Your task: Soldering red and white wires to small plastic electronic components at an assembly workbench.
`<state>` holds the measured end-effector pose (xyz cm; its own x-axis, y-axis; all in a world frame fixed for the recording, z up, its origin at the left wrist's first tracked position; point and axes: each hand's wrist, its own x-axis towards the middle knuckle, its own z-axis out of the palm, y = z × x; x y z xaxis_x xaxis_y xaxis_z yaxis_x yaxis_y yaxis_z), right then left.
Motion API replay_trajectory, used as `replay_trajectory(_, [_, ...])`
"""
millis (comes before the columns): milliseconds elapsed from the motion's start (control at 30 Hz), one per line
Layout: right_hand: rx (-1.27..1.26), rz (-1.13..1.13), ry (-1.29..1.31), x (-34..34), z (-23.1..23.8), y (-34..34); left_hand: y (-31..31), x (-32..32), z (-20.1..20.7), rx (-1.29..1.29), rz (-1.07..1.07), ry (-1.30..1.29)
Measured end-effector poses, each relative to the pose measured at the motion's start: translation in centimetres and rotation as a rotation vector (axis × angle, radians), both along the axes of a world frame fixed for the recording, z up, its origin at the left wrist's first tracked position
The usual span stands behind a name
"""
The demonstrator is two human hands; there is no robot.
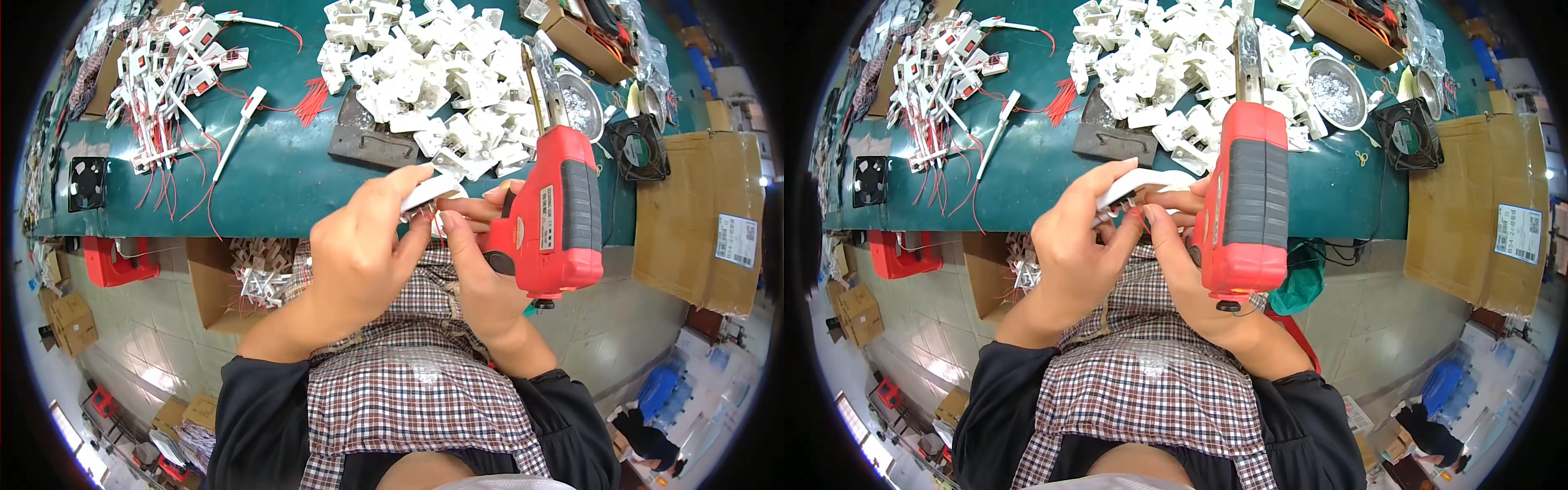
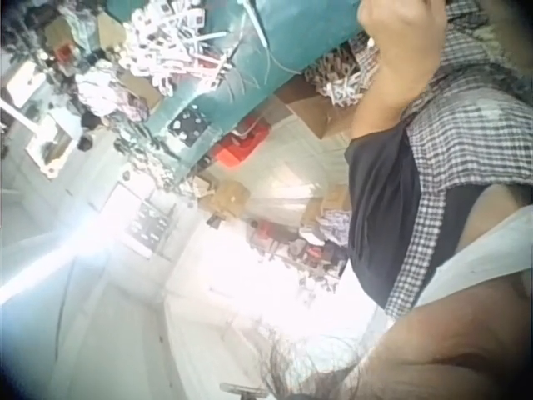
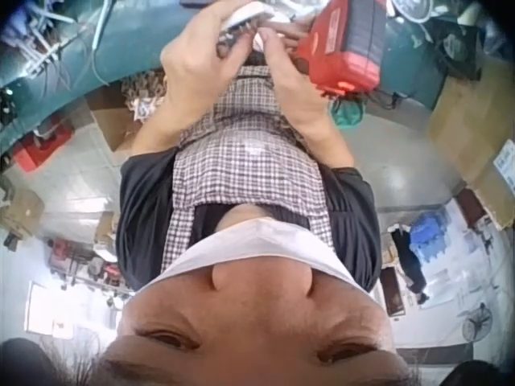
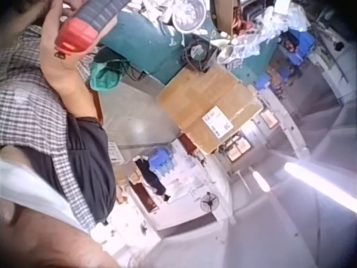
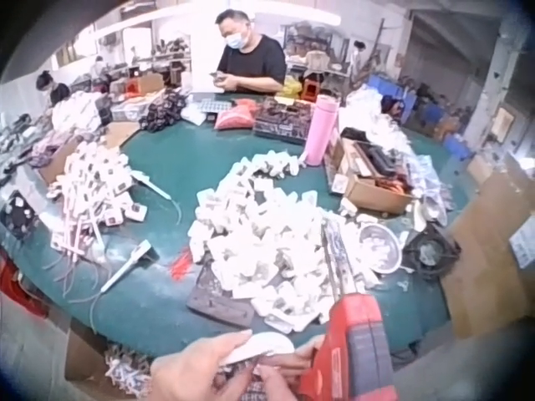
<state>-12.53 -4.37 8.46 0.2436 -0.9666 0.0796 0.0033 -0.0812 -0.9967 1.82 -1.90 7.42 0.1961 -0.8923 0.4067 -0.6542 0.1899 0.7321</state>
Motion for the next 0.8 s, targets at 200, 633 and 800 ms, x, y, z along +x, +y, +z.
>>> replay_trajectory(200, [0.009, -0.114, -0.023, 0.0, -0.3, 0.2, 0.1, -1.1, -1.0, -0.077, 0.009, -0.024])
replay_trajectory(633, [-0.008, -0.080, -0.031, -0.9, -0.5, 0.3, 0.7, -1.4, -0.1, 0.073, -0.076, 0.124])
replay_trajectory(800, [-0.023, -0.011, -0.052, -1.8, -0.8, 0.6, 0.5, -0.1, 0.2, 0.210, -0.230, 0.245])
